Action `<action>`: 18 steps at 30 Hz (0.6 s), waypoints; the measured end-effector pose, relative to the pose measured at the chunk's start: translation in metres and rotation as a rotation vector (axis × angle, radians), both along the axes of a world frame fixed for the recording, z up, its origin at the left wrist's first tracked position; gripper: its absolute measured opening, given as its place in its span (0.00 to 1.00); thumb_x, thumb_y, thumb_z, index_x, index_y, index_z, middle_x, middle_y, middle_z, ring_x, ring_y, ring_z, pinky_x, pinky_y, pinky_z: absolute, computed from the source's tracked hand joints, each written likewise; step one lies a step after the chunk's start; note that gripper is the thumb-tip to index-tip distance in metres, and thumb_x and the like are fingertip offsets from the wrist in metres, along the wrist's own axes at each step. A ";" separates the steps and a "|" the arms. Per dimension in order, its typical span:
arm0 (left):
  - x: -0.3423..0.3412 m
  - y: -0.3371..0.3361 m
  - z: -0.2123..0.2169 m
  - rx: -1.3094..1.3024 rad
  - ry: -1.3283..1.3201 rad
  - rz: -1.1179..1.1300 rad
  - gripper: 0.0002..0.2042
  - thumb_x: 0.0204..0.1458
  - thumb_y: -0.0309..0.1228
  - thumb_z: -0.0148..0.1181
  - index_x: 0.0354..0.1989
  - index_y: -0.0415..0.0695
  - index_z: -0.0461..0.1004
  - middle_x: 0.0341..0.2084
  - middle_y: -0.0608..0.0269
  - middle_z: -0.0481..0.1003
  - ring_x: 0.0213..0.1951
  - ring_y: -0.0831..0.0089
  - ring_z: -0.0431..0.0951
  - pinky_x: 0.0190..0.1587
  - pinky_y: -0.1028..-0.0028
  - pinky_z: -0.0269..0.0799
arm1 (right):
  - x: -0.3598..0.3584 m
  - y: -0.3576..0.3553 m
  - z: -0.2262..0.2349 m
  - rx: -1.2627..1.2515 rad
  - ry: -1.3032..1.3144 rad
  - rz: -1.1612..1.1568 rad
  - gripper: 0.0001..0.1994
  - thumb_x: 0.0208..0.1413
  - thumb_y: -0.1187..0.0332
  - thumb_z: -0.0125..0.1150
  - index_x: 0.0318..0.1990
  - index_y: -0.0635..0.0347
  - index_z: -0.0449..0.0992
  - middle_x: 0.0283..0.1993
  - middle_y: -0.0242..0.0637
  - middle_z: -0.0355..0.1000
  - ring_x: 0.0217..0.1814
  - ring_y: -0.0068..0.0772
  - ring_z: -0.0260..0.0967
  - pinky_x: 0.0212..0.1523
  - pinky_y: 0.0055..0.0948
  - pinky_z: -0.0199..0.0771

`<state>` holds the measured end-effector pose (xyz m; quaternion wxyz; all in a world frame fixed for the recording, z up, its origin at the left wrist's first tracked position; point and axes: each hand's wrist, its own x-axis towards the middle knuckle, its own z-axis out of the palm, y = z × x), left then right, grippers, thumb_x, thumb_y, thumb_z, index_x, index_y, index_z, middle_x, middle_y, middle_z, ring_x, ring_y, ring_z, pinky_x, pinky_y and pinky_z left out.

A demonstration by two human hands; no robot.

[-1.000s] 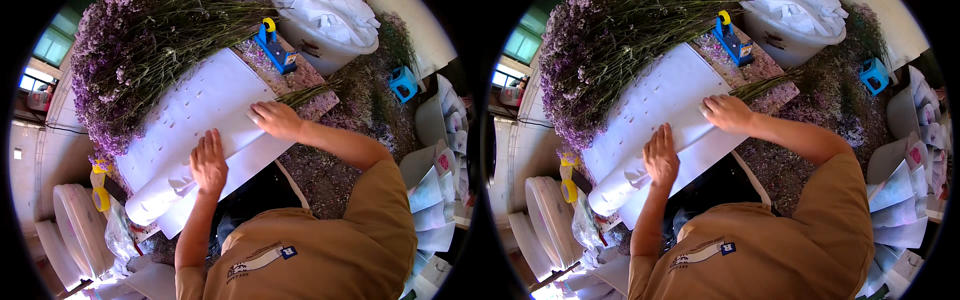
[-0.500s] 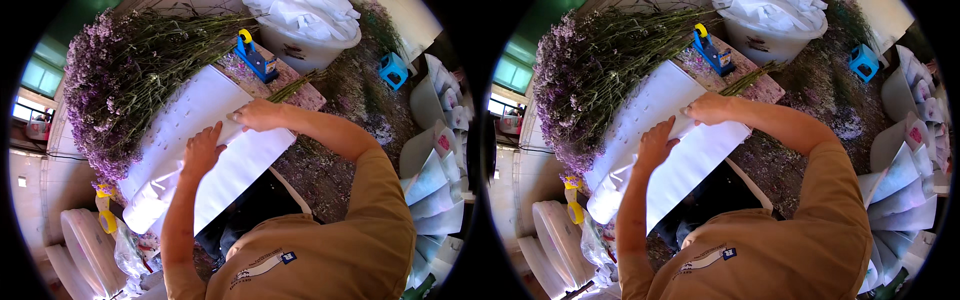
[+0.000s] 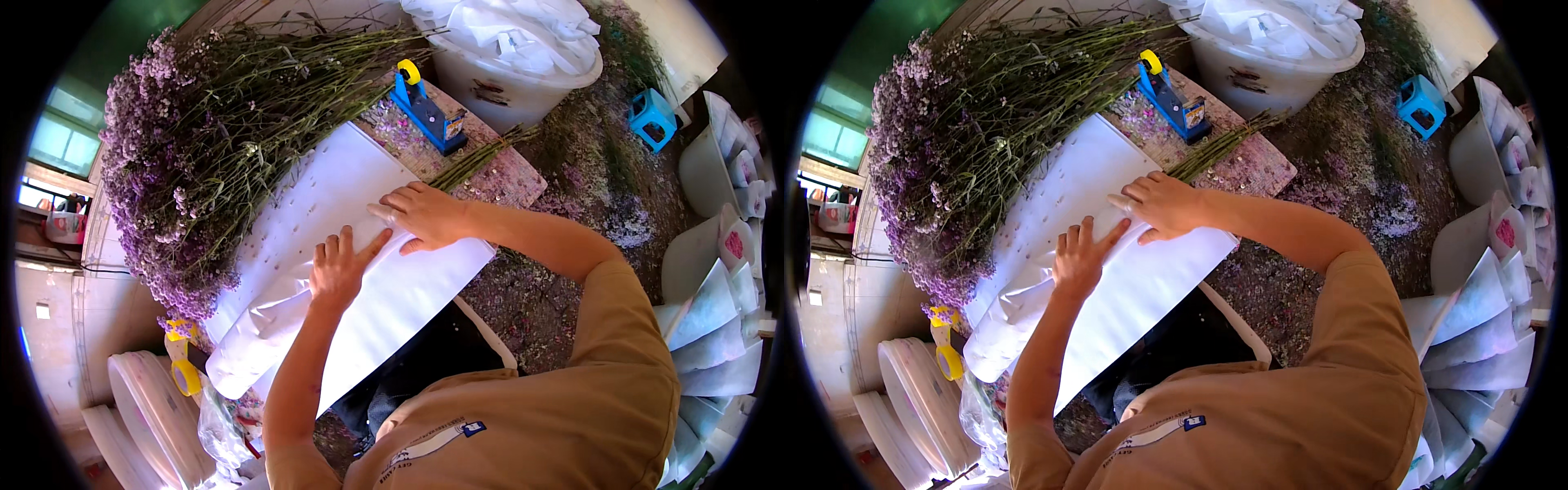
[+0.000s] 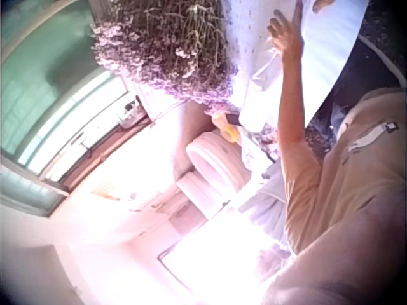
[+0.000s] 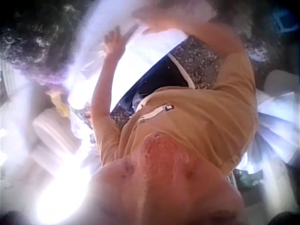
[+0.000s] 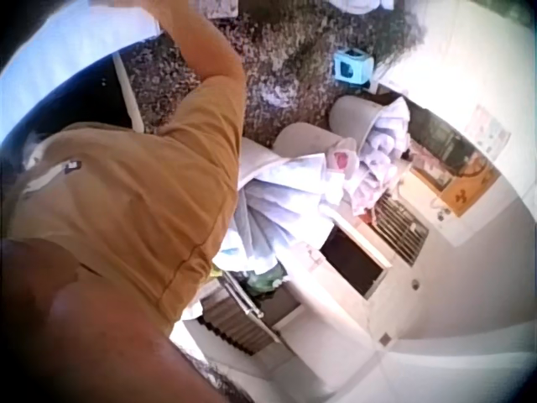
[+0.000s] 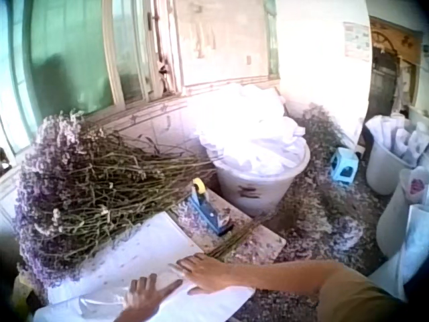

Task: The person wraps a bunch of purple flowers in white paper, uses shears to trim the stems, and then gathers and arranges more purple flowers into bundles on a workspace.

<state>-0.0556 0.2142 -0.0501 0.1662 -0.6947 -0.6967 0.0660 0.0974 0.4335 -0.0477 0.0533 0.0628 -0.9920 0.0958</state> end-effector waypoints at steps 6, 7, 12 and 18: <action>0.069 -0.029 -0.004 0.071 -0.115 0.137 0.39 0.49 0.35 0.65 0.73 0.66 0.61 0.67 0.44 0.62 0.59 0.52 0.67 0.56 0.51 0.63 | -0.033 -0.008 0.030 -0.046 -0.488 0.016 0.30 0.39 0.62 0.76 0.51 0.66 0.74 0.49 0.49 0.76 0.53 0.53 0.76 0.48 0.48 0.79; 0.076 -0.018 0.010 0.089 -0.267 0.268 0.41 0.44 0.37 0.71 0.71 0.54 0.64 0.64 0.47 0.66 0.60 0.55 0.67 0.57 0.53 0.63 | -0.032 -0.005 0.025 -0.070 -0.457 0.011 0.30 0.37 0.65 0.75 0.51 0.66 0.74 0.42 0.50 0.79 0.44 0.57 0.78 0.44 0.49 0.79; 0.059 0.072 0.037 -0.353 -0.710 0.533 0.36 0.37 0.38 0.75 0.61 0.49 0.74 0.46 0.50 0.81 0.53 0.55 0.79 0.59 0.54 0.67 | -0.018 0.002 0.032 -0.176 -0.709 -0.105 0.25 0.36 0.65 0.76 0.47 0.60 0.80 0.41 0.50 0.81 0.45 0.52 0.80 0.45 0.46 0.79; 0.051 0.152 0.050 -0.496 -0.906 0.268 0.33 0.33 0.35 0.77 0.54 0.46 0.78 0.47 0.49 0.82 0.51 0.51 0.82 0.52 0.57 0.77 | 0.052 0.078 0.053 -0.657 -0.097 -0.275 0.29 0.47 0.58 0.77 0.55 0.62 0.78 0.41 0.40 0.82 0.42 0.35 0.80 0.45 0.33 0.79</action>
